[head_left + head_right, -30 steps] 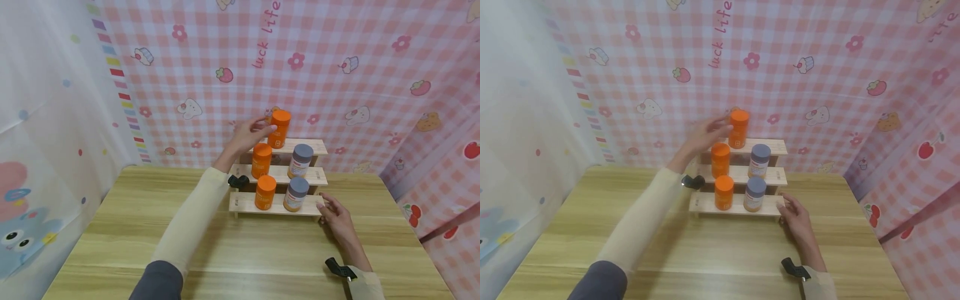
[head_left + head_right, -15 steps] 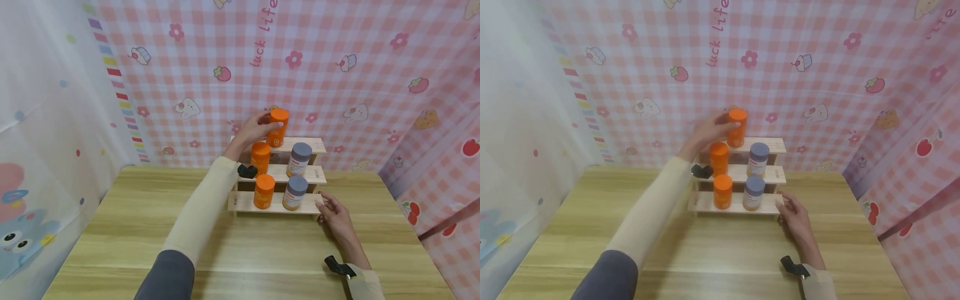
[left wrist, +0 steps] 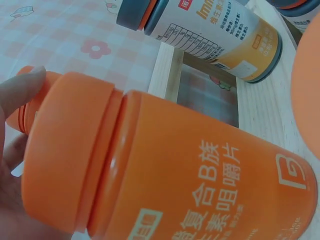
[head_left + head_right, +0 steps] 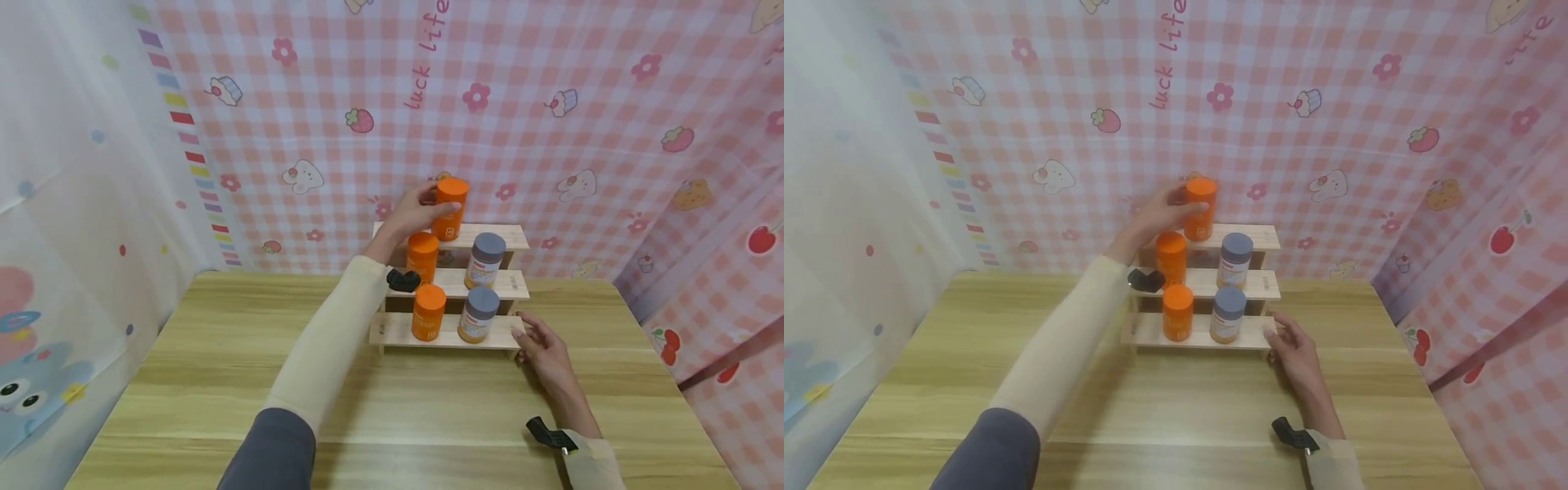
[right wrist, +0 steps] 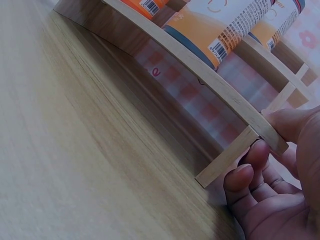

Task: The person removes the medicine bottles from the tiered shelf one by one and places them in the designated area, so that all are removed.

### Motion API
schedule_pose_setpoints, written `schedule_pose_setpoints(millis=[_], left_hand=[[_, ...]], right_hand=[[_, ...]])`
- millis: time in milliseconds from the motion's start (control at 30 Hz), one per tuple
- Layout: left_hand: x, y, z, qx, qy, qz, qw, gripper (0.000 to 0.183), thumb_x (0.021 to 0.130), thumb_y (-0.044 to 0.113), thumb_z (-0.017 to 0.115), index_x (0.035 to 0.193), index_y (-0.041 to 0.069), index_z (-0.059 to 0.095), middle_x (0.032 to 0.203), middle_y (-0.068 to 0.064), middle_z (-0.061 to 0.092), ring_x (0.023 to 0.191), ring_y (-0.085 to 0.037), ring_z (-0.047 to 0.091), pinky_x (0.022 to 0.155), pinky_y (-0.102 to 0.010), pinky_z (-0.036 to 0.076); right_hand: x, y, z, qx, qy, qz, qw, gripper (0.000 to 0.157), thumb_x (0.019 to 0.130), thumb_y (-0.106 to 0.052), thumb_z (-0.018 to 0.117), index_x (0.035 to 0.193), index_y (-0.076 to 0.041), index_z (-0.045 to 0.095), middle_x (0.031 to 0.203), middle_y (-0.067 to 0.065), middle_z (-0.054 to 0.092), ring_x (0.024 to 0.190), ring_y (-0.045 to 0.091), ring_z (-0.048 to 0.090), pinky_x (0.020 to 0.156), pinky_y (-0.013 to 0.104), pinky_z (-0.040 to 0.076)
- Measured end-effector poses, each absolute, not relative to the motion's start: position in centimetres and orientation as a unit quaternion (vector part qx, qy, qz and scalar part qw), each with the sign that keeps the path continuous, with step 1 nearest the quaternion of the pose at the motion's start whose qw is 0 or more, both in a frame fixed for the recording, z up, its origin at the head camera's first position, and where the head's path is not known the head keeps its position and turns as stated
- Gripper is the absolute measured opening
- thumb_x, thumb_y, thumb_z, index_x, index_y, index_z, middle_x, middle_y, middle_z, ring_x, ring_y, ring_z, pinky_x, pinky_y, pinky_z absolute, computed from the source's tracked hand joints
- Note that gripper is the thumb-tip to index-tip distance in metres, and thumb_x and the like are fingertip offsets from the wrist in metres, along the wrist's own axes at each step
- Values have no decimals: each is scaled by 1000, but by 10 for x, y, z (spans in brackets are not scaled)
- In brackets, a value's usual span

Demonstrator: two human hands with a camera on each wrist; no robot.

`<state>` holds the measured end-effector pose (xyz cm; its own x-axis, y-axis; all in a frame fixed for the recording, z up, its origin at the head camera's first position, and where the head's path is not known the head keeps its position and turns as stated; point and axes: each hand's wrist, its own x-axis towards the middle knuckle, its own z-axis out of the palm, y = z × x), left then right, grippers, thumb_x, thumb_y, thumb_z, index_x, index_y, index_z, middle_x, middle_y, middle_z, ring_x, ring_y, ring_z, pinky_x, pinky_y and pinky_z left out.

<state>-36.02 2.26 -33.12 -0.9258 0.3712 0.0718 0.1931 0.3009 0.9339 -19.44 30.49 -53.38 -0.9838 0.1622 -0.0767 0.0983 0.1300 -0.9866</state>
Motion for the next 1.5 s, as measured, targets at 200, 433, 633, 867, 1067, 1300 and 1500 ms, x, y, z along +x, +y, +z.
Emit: schedule_pose_setpoints(millis=[200, 433, 633, 867, 1067, 1300, 1500], left_hand=[[-357, 15, -338, 156, 777, 607, 70, 65, 93, 43, 75, 152, 30, 50, 151, -5, 54, 137, -26, 52, 109, -46, 52], [-354, 4, -345, 131, 750, 645, 70, 63, 92, 47, 75, 149, 34, 51, 151, -5, 52, 133, -27, 55, 107, -45, 55], [-351, -7, -348, 125, 719, 681, 62, 58, 92, 45, 76, 145, 37, 55, 148, -7, 54, 128, -28, 60, 102, -44, 58], [-344, -21, -346, 121, 701, 702, 40, 55, 93, 42, 75, 144, 35, 56, 141, -7, 59, 124, -27, 62, 101, -44, 58], [-340, -33, -346, 130, 703, 700, -8, 48, 95, 38, 74, 140, 30, 60, 136, -5, 64, 122, -24, 63, 105, -43, 56], [-334, -48, -345, 121, 704, 699, -31, 53, 95, 39, 74, 144, 28, 57, 139, -5, 62, 124, -23, 61, 105, -41, 56], [-325, -58, -346, 133, 705, 695, -50, 49, 97, 34, 73, 143, 25, 58, 137, -8, 65, 122, -24, 63, 104, -42, 57]], right_hand=[[-193, 304, -534, -86, -753, 652, 29, 55, 101, -23, 67, 150, -6, 49, 94, -11, 63, 70, 5, 59, 63, 20, 55], [-193, 304, -533, -79, -751, 654, 28, 55, 102, -21, 66, 151, -6, 48, 92, -13, 64, 70, 5, 59, 64, 20, 55], [-193, 305, -535, -84, -745, 661, 28, 54, 101, -19, 66, 151, -6, 48, 95, -10, 64, 69, 6, 58, 63, 20, 55], [-190, 304, -534, -85, -750, 656, 32, 53, 101, -20, 67, 150, -7, 50, 95, -10, 63, 71, 5, 58, 64, 20, 55], [-192, 303, -533, -87, -743, 663, 31, 55, 100, -23, 68, 150, -7, 49, 96, -7, 64, 71, 5, 60, 64, 20, 55], [-194, 302, -532, -87, -741, 665, 34, 53, 101, -20, 67, 149, -6, 50, 95, -10, 63, 70, 5, 59, 64, 20, 54], [-193, 302, -533, -88, -735, 672, 33, 53, 101, -18, 66, 150, -5, 49, 94, -11, 64, 69, 6, 59, 63, 20, 55]])
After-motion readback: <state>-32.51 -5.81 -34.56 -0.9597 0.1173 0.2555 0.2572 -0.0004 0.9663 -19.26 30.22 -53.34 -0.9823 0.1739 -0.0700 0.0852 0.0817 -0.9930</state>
